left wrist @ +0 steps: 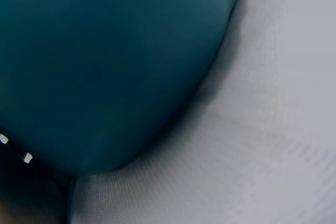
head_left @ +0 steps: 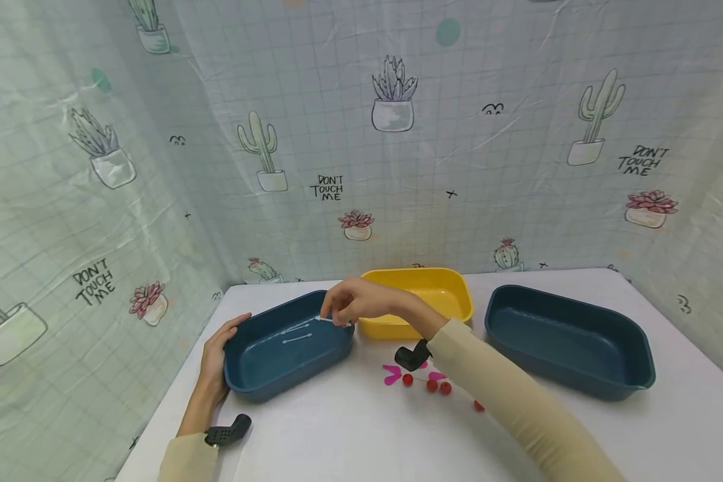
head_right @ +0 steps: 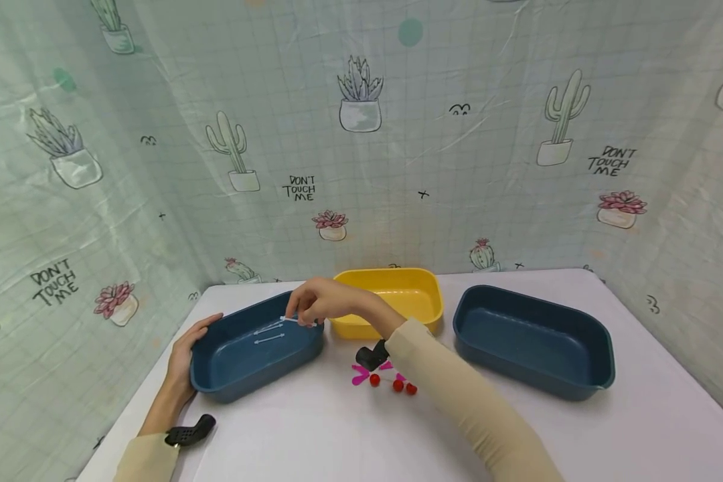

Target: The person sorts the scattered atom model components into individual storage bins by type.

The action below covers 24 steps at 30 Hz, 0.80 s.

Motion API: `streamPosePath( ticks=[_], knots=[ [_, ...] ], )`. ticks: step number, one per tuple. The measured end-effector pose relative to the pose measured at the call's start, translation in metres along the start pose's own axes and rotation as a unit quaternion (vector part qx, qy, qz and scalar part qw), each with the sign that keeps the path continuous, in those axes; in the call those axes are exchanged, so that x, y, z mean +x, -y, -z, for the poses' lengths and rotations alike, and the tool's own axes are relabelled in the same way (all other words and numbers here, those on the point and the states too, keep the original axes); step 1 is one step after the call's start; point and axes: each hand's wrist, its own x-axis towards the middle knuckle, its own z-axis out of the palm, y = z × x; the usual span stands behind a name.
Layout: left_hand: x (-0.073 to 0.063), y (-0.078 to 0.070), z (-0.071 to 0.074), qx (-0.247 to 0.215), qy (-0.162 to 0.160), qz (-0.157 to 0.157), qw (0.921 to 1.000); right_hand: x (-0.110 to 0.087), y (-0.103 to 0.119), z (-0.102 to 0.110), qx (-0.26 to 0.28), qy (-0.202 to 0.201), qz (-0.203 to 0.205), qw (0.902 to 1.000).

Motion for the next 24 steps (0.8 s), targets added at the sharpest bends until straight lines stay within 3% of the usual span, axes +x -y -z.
streamPosePath(
  ticks=[24],
  knots=[
    [0.001,-0.001,-0.001,-0.014,0.002,0.002,0.9999,0.054,-0.016,-0.018,-0.015,0.023,-0.033,0.9991]
  ],
)
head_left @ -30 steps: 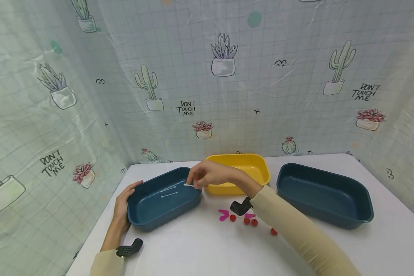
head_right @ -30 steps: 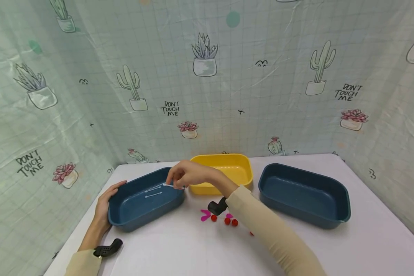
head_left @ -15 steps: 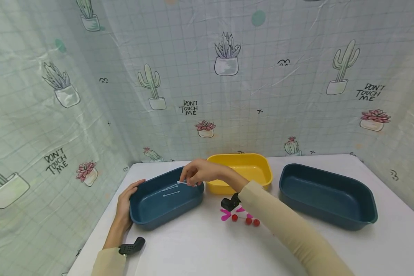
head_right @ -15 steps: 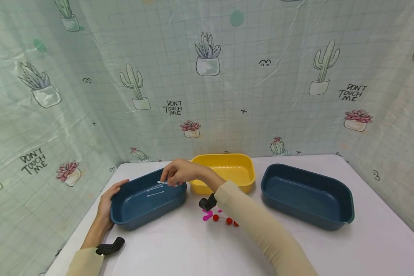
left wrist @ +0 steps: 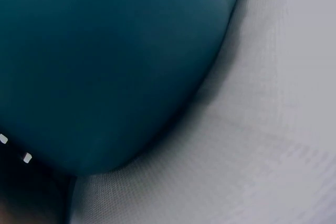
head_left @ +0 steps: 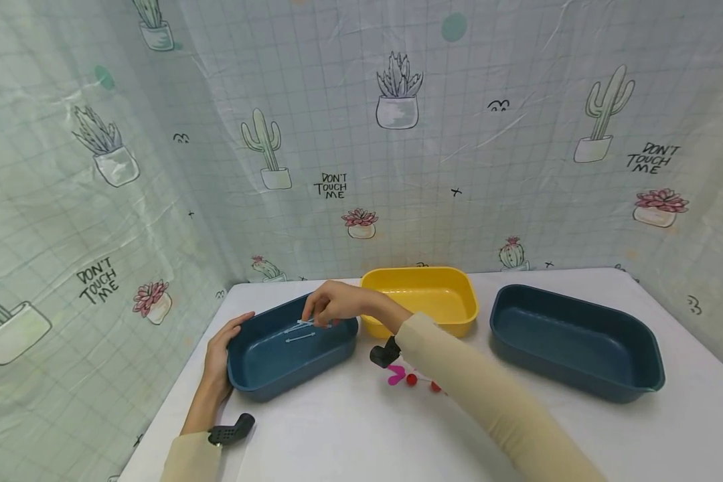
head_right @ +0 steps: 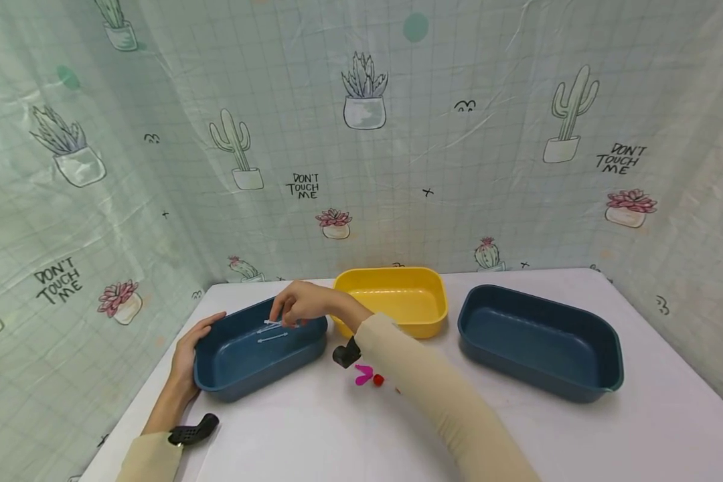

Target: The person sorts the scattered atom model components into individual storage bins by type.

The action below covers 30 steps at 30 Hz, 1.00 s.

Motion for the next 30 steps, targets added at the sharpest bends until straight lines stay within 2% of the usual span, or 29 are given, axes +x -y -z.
streamPosePath(
  ticks=[6,18,30],
  knots=[
    [0.001,-0.002,-0.001,0.002,0.000,-0.002,1.0000,0.012,-0.004,-0.007,-0.005,0.004,-0.018,0.9998],
    [0.000,0.000,-0.001,-0.007,0.002,0.000,1.0000,0.036,-0.019,-0.035,0.015,0.001,-0.057,0.9983],
    [0.002,0.002,0.000,-0.006,-0.004,-0.003,1.0000,0.048,-0.030,-0.046,0.003,0.008,-0.070,0.9975]
  ],
)
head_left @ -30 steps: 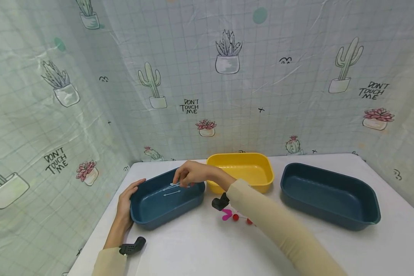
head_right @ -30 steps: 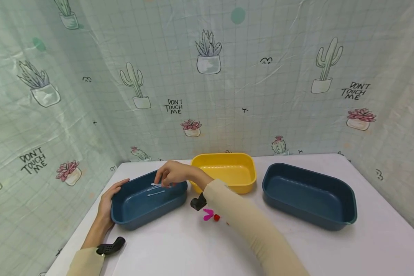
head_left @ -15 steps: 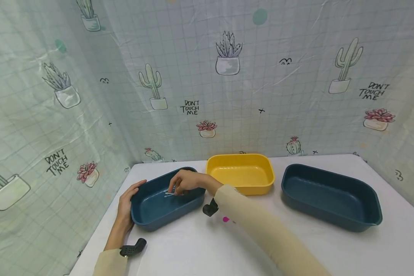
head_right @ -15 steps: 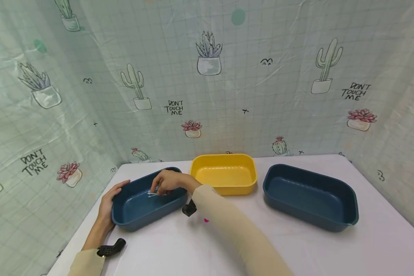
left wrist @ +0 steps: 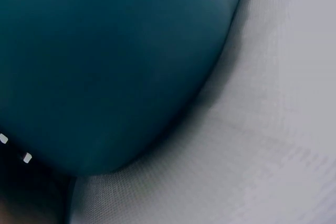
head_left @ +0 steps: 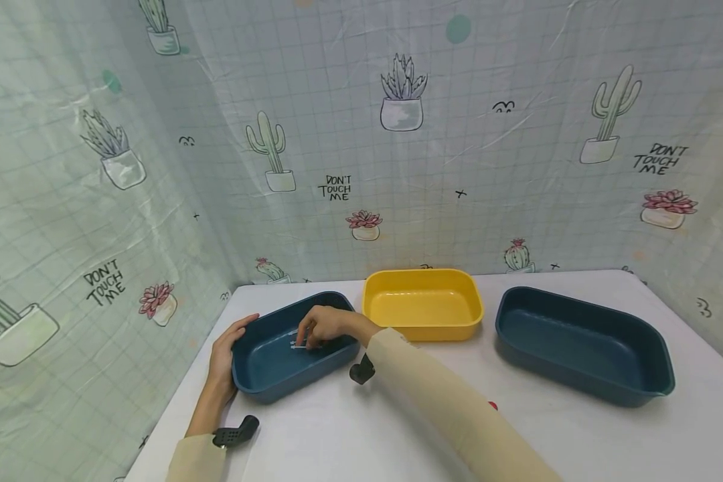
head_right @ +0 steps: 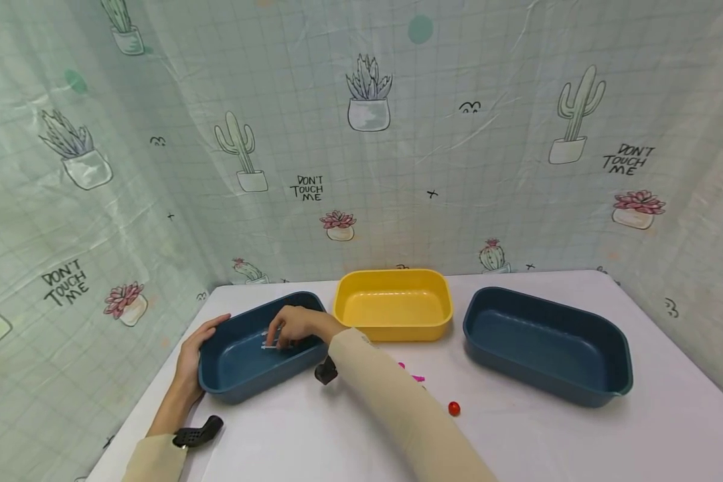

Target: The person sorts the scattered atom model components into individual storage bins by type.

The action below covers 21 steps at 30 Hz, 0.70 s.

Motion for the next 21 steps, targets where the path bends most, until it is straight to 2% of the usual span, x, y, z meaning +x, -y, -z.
streamPosePath(
  ticks=[5,11,21],
  knots=[
    [-0.0010,-0.0004,-0.0003,0.000,0.002,0.000,1.0000,0.0022,-0.0018,-0.0034,-0.020,-0.002,-0.009,0.9998],
    [-0.0024,-0.0002,-0.0008,0.005,0.001,0.004,1.0000,0.0029,-0.0010,-0.0072,-0.051,-0.022,-0.021,0.9982],
    [-0.0029,-0.0006,-0.0014,-0.003,0.000,0.001,1.0000,0.0035,0.0001,-0.0089,-0.093,-0.042,-0.020,0.9946]
  ],
)
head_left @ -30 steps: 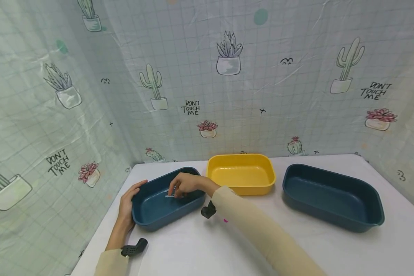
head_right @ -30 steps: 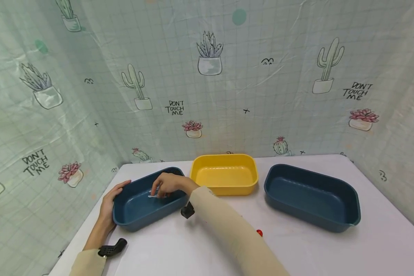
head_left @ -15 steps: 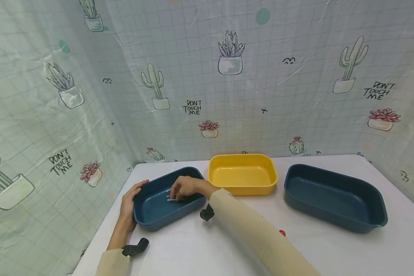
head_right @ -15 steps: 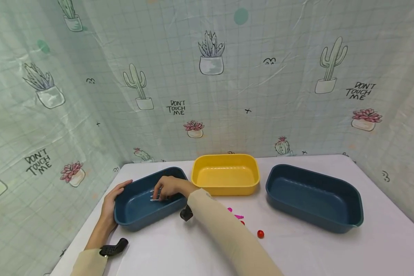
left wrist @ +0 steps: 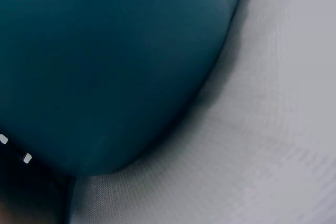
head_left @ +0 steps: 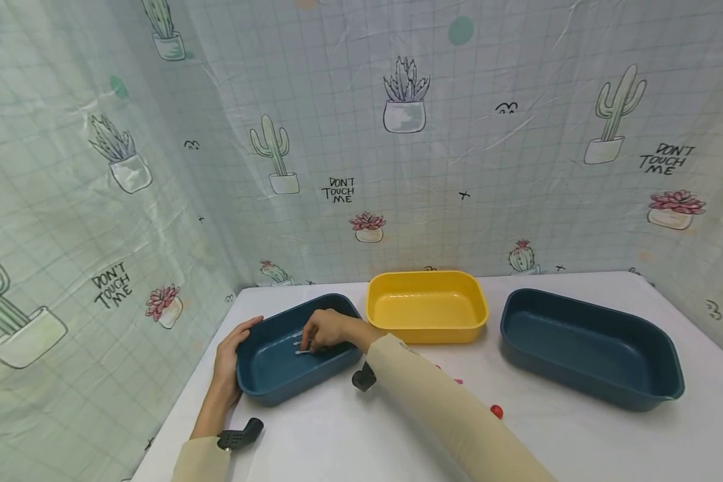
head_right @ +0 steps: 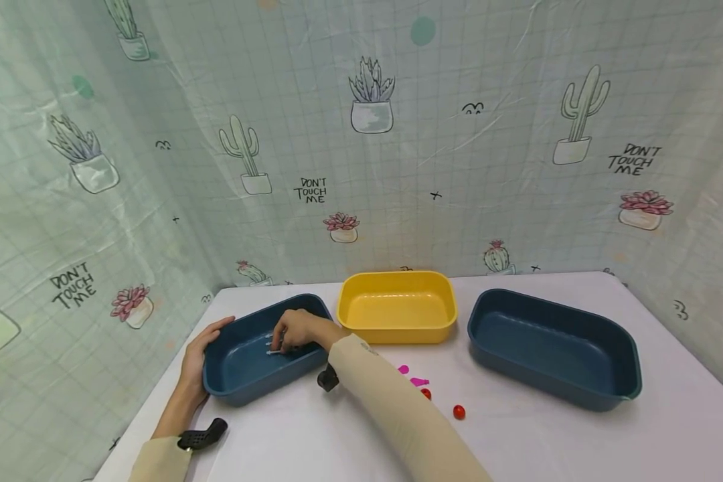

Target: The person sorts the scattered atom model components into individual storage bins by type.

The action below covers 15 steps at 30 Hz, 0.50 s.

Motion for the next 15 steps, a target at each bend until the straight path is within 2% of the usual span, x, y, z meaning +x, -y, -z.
streamPosePath(
  ticks=[15],
  knots=[
    [0.0014,0.0012,-0.0014,0.006,-0.013,-0.002,0.9999,-0.0004,-0.0020,-0.0023,-0.011,-0.026,-0.011,0.9995]
  ],
)
